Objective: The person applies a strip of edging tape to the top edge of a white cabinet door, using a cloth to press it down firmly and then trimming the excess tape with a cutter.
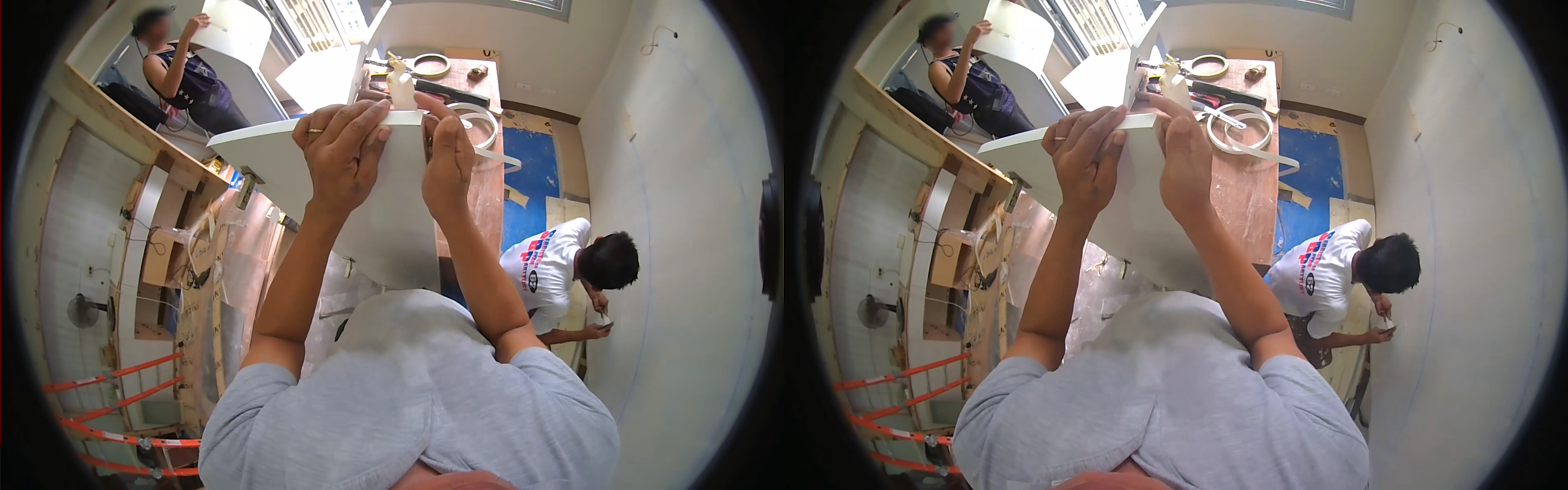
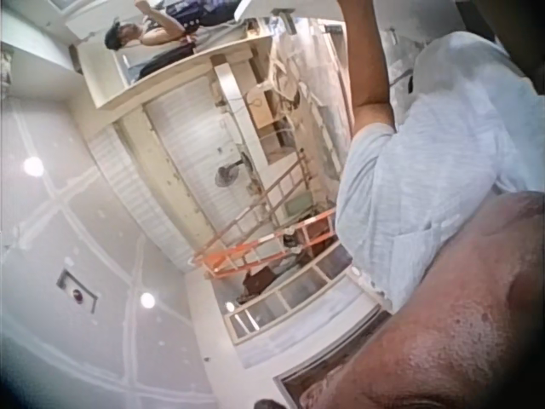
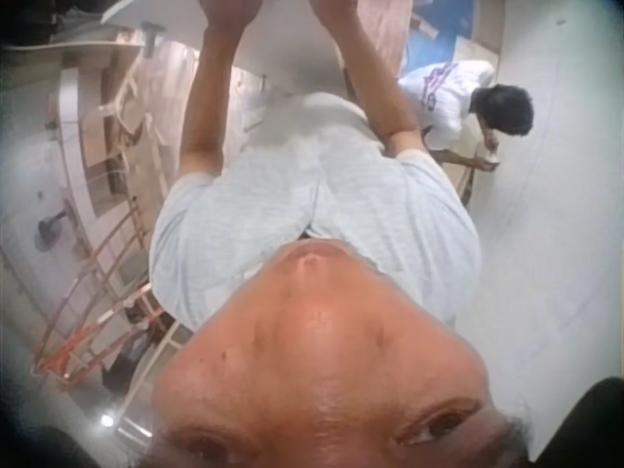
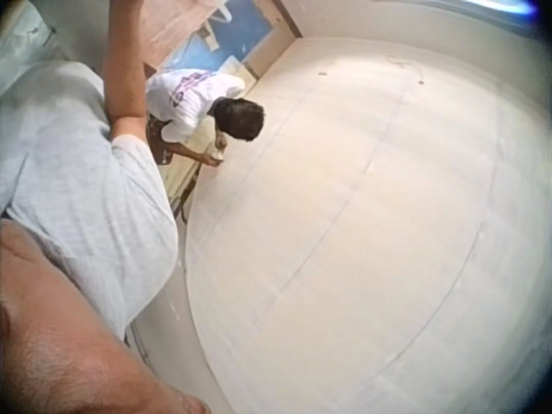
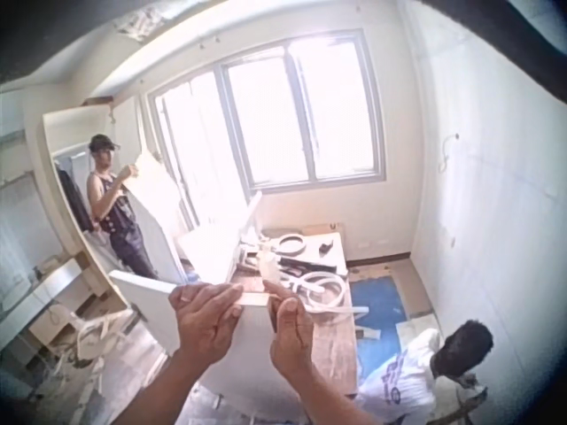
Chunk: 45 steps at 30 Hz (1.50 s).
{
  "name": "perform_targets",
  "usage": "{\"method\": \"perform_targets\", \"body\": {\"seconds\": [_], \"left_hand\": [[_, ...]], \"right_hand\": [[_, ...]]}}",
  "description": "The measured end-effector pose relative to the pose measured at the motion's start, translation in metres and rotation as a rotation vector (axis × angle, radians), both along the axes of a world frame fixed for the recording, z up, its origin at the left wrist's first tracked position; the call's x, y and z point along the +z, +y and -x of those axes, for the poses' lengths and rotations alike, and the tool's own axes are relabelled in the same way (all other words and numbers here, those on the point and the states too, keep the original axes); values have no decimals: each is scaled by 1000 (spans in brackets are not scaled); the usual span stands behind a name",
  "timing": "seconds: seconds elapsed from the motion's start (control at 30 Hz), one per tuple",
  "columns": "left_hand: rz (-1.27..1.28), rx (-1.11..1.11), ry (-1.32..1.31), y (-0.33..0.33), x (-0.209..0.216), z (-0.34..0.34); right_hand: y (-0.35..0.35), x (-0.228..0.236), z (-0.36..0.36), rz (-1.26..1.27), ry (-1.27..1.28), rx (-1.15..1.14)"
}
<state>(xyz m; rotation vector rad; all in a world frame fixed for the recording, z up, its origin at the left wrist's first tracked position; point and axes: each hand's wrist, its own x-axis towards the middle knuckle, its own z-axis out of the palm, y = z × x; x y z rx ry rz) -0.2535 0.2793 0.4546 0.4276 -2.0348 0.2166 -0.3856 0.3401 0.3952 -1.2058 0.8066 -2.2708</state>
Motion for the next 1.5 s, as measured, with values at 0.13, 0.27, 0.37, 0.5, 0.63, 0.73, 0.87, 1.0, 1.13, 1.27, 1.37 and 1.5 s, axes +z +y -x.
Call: {"method": "perform_targets", "body": {"seconds": [0.13, 0.27, 0.37, 0.5, 0.63, 0.73, 0.87, 1.0, 1.13, 1.27, 1.37, 1.5], "left_hand": [[-10, 45, 27, 2, -2, 8], [-17, 198, 11, 14, -3, 29], [-69, 60, 56, 2, -2, 25], [-136, -21, 58, -9, 4, 10], [-233, -59, 87, -26, 14, -23], [-378, -10, 16, -44, 21, -52], [-369, -40, 34, -59, 21, -62], [-468, -124, 43, -74, 17, -73], [-460, -197, -89, -87, 23, -93], [-565, -264, -161, -85, 28, -104], [-175, 123, -185, -53, 22, -71], [-256, 4, -89, -74, 10, -70]], "right_hand": [[-2, -5, 8, -46, 5, -66], [-2, -6, -1, 78, 42, -148], [-1, -6, 3, -2, 229, -222], [-14, -3, 5, -16, 208, -322], [-15, -1, 3, 7, 97, -227], [-16, 3, 9, -37, 226, -319], [-21, 8, 12, -33, 187, -292], [-23, 2, 14, -47, 166, -225], [-17, 5, 20, -104, 223, -187], [-13, 36, 29, -4, 722, -499], [4, 79, 10, -165, 1106, -548], [-5, 88, -5, -390, 1494, -530]]}}
